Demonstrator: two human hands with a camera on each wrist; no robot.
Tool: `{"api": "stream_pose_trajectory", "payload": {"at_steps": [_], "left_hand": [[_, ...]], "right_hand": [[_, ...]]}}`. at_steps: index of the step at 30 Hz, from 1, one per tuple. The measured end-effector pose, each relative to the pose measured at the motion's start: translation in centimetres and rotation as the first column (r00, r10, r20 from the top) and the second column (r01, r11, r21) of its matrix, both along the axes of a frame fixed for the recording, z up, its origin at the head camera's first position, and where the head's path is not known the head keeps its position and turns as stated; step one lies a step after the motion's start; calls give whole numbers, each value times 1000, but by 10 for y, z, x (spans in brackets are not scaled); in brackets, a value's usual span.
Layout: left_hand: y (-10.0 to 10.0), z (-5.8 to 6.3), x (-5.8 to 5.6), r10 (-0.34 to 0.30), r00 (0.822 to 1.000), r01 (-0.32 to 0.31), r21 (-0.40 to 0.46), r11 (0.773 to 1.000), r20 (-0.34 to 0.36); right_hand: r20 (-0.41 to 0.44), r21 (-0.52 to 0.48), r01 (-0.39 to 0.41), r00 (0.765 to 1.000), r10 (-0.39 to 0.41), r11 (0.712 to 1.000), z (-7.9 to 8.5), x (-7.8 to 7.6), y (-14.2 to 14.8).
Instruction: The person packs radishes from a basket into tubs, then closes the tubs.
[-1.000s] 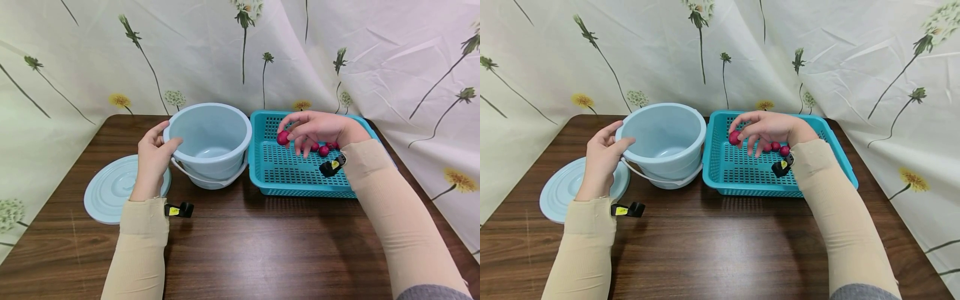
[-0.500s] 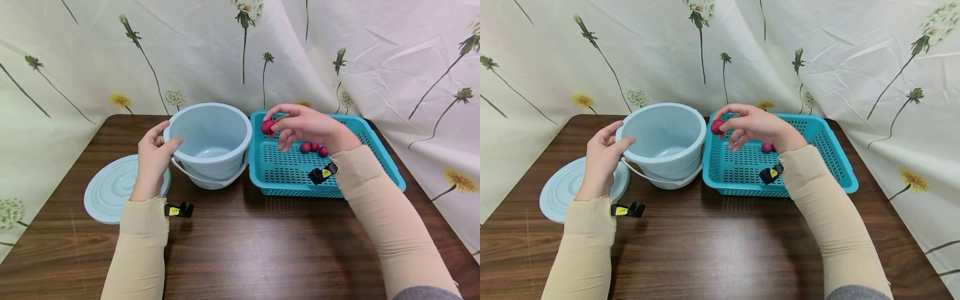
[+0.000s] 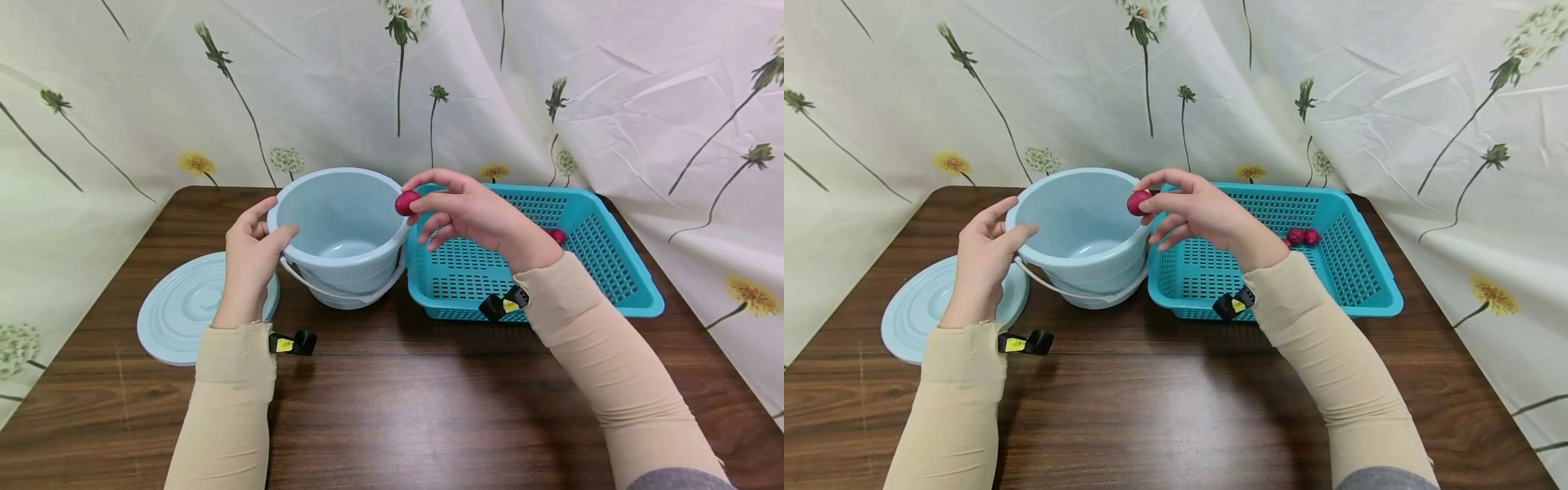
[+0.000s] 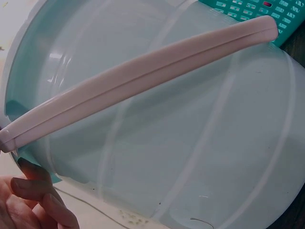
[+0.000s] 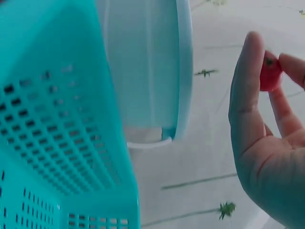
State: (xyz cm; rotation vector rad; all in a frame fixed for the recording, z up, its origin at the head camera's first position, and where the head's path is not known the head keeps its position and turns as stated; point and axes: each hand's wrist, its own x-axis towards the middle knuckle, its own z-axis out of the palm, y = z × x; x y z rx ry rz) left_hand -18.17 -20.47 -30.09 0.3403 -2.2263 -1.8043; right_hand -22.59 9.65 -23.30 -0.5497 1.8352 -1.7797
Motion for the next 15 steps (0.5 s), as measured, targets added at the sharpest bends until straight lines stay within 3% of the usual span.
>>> {"api": "stream_pose_trajectory", "payload": {"at_steps": [15], "left_hand": [[-1, 1, 0, -6, 1000, 6, 9, 1000, 13]], "right_hand": [[21, -12, 46, 999, -46, 999, -12, 6, -31]]}}
